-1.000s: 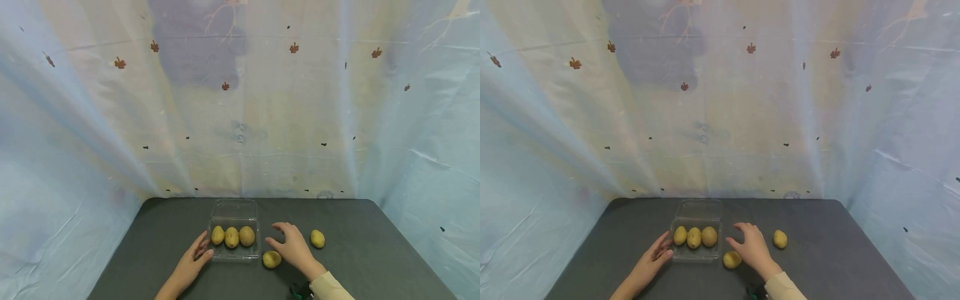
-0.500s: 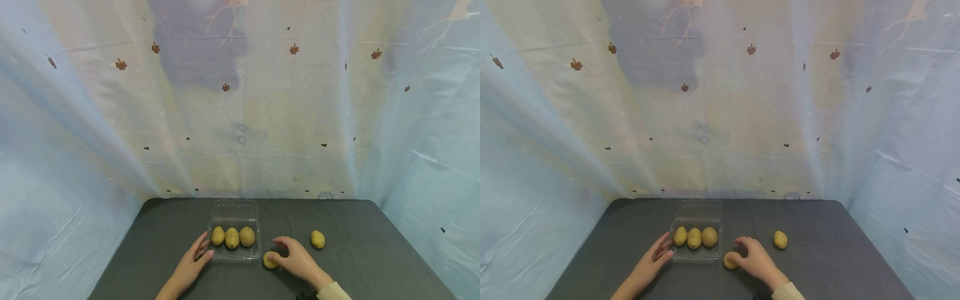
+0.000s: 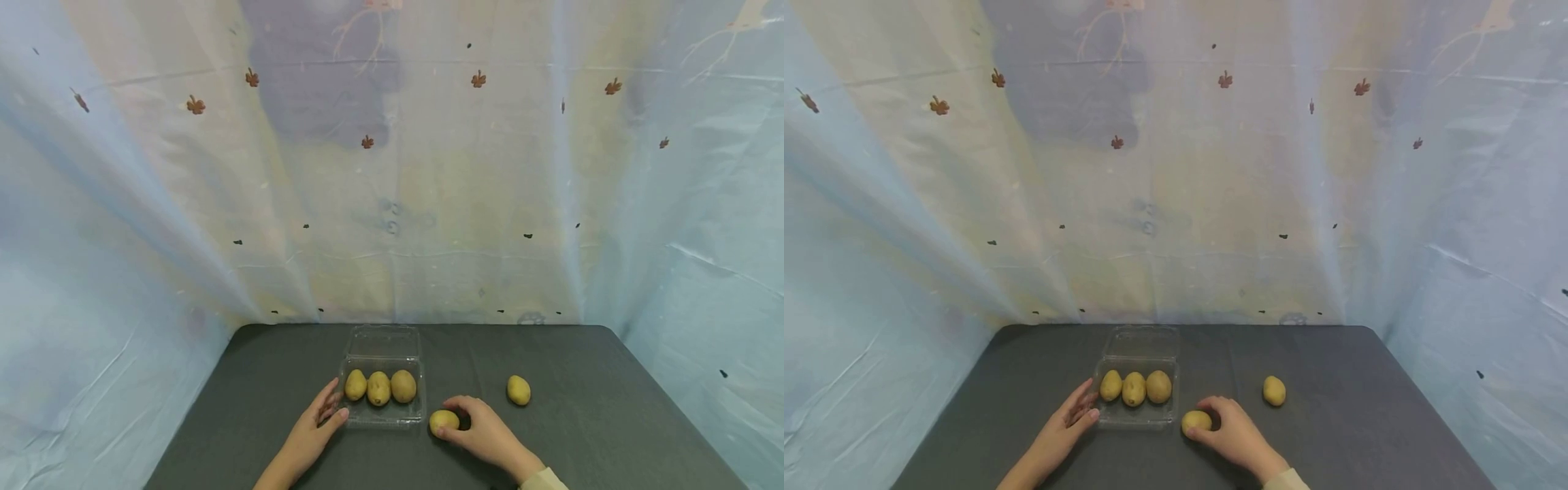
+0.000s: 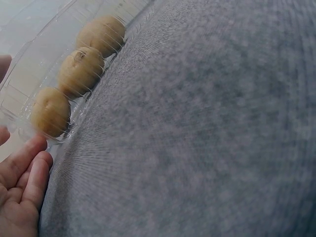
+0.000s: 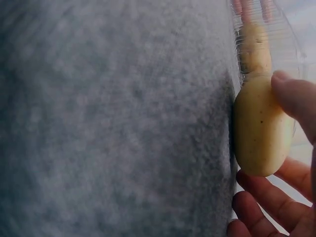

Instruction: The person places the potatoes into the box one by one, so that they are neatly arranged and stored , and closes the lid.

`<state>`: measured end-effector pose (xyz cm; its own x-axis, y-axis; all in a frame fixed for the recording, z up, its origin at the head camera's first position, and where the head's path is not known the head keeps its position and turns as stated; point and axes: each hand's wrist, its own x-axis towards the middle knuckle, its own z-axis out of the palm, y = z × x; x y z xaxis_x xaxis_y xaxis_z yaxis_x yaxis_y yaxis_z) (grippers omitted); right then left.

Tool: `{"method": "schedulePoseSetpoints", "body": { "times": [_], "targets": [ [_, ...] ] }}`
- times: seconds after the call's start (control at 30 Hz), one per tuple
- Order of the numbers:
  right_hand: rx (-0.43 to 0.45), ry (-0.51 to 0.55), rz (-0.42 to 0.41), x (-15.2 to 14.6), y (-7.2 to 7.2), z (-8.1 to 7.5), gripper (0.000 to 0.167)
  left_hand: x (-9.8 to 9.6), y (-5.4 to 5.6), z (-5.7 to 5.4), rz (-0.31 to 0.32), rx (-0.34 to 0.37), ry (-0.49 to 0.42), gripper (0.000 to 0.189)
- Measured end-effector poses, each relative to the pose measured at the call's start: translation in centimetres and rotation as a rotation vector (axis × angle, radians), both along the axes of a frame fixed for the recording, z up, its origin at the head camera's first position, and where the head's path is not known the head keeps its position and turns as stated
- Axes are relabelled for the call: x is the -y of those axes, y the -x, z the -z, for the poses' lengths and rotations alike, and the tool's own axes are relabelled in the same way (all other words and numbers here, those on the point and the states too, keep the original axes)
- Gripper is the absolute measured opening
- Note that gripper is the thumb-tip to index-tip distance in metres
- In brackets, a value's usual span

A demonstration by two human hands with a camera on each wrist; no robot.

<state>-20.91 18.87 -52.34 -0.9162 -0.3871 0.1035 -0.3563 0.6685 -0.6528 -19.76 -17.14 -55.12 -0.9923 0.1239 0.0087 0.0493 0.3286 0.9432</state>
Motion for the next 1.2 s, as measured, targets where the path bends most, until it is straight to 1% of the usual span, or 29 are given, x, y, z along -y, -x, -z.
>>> {"method": "schedulePoseSetpoints", "body": {
  "times": [0.23, 0.37, 0.6, 0.83, 1.0, 1.2],
  "targets": [
    [-0.03, 0.003, 0.0, -0.05, -0.2, 0.23, 0.053, -0.05, -0.08, -0.1, 0.011, 0.007, -0.011, 0.071],
    [-0.014, 0.011, -0.009, -0.13, -0.28, 0.17, 0.051, -0.08, -0.06, -0.18, 0.006, 0.005, -0.016, 0.071],
    [0.013, 0.022, -0.028, -0.3, -0.32, 0.12, 0.051, -0.27, -0.39, -0.61, -0.014, -0.003, -0.01, 0.071],
    [0.044, 0.038, -0.045, -0.34, -0.3, 0.04, 0.049, -0.14, -0.33, -0.37, -0.003, -0.011, -0.01, 0.07],
    [0.022, 0.033, -0.028, -0.36, -0.27, 0.27, 0.044, -0.22, -0.4, -0.48, 0.004, -0.019, -0.031, 0.07],
    [-0.028, 0.018, -0.009, -0.39, -0.17, 0.67, 0.041, -0.37, -0.44, -0.38, -0.007, -0.015, -0.032, 0.07]
  ]
}}
